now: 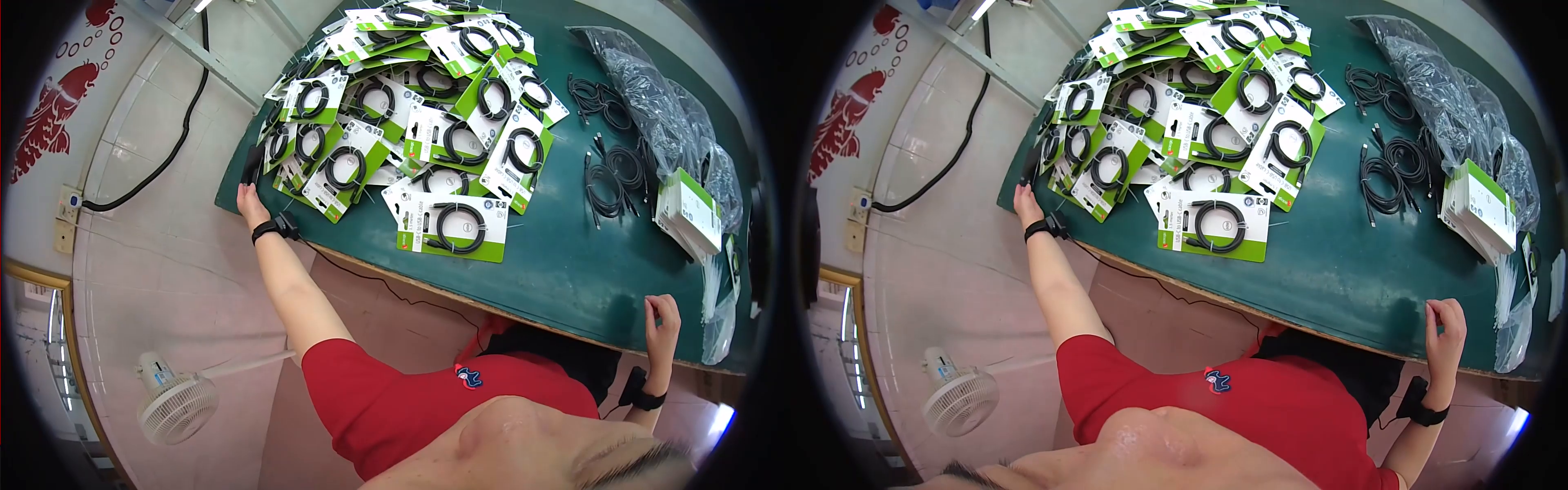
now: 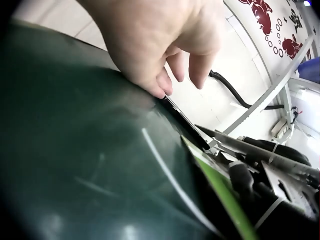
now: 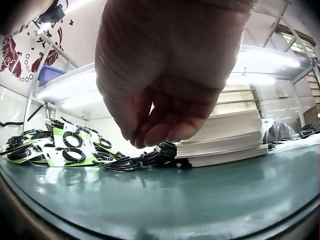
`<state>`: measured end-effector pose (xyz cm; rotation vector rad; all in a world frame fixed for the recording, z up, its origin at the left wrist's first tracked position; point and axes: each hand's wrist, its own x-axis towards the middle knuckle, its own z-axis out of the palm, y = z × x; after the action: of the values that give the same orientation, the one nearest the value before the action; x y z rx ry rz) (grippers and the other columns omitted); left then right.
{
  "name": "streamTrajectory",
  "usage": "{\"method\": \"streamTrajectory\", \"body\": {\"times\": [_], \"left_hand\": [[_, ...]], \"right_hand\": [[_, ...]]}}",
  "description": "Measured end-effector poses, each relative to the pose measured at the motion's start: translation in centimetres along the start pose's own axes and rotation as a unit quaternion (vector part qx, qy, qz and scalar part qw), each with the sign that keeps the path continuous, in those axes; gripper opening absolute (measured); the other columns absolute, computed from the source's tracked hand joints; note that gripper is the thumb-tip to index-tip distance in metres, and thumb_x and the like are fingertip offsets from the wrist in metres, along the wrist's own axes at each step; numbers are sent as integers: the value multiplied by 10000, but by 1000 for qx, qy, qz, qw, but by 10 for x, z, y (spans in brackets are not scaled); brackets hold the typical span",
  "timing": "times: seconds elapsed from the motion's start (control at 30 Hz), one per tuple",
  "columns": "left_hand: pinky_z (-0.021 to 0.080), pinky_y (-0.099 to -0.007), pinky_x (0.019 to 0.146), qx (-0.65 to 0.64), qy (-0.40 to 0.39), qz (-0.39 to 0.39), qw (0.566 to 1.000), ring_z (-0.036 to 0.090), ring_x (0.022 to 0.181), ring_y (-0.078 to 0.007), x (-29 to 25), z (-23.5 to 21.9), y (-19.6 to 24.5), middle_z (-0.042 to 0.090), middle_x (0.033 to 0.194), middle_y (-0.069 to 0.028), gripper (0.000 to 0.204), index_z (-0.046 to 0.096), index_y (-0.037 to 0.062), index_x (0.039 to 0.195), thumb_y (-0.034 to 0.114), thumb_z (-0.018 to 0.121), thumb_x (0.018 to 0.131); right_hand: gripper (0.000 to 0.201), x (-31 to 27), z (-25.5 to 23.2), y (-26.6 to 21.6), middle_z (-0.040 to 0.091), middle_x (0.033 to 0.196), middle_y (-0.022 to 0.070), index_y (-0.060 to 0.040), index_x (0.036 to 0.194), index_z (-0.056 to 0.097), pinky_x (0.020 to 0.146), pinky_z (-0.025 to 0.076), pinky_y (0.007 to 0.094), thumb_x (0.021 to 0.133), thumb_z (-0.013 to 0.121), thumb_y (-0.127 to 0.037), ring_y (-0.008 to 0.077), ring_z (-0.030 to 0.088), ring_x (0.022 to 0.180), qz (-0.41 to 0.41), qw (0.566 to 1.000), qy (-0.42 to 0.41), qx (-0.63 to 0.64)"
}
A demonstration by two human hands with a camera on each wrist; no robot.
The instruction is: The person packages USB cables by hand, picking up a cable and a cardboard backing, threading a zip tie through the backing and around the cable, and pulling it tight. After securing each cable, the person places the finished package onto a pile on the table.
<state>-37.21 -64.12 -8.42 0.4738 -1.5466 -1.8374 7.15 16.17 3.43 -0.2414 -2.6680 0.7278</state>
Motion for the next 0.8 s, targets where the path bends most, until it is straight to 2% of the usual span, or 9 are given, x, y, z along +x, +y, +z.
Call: {"method": "streamTrajectory", "body": {"times": [0.03,0.2,0.27,0.37,0.4,0.43,0.47,0.6,0.8], "left_hand": [[393,-325,1094,21,-34,34,999,501,1272,-233,1,1,-2,502,1403,-174,588,367,-91,1468,7,612,943],[366,-324,1090,51,-73,52,995,489,1281,-230,24,-8,-9,477,1450,-197,597,397,-88,1460,-2,629,916],[378,-316,1060,13,-74,65,995,513,1236,-229,28,-15,-12,526,1399,-191,557,446,-86,1431,8,631,914],[398,-315,1031,63,-87,87,990,558,1147,-232,16,-13,-4,603,1288,-173,502,491,-95,1388,52,628,928],[402,-319,1028,59,-100,96,989,557,1152,-234,39,-23,-19,604,1287,-170,483,508,-97,1371,61,628,930],[397,-324,1036,135,-103,120,978,536,1194,-243,33,-25,-13,576,1328,-175,495,487,-93,1390,67,618,940],[351,-316,1084,18,-81,29,996,465,1302,-236,39,-33,-17,518,1395,-167,548,431,-62,1444,77,615,947],[347,-317,1109,45,-109,4,993,445,1325,-229,-1,-31,10,495,1423,-145,575,410,-64,1453,132,636,961],[387,-320,1084,77,-133,-74,985,444,1338,-211,-54,-33,31,492,1439,-131,542,460,-39,1430,142,652,956]], "right_hand": [[25,0,1,-1,526,806,98,37,917,605,616,426,286,904,625,43,182,515,675,1,1000,-3,0],[27,2,5,-8,539,811,97,33,922,618,628,444,289,904,637,28,189,533,687,8,1000,-5,-3],[23,1,4,-14,540,807,99,32,916,619,627,447,291,901,636,32,192,537,689,11,1000,-12,6],[35,-4,0,-17,554,794,107,22,888,628,635,456,314,869,658,19,221,553,695,13,1000,-2,-4],[39,-7,-2,-16,560,791,110,18,878,633,640,458,323,858,666,13,232,559,698,11,1000,1,-13],[40,-11,-2,-17,567,788,109,13,872,639,642,460,330,851,672,5,242,564,703,19,1000,19,-4],[41,-16,-4,-18,574,785,109,8,867,646,645,461,338,844,679,-3,253,569,708,24,999,33,4],[26,-33,-14,-9,572,778,96,12,868,655,602,446,313,853,675,18,218,562,682,14,998,54,-13],[40,-49,-29,10,599,791,98,9,869,664,598,456,318,850,694,-8,225,593,703,26,999,17,44]]}}
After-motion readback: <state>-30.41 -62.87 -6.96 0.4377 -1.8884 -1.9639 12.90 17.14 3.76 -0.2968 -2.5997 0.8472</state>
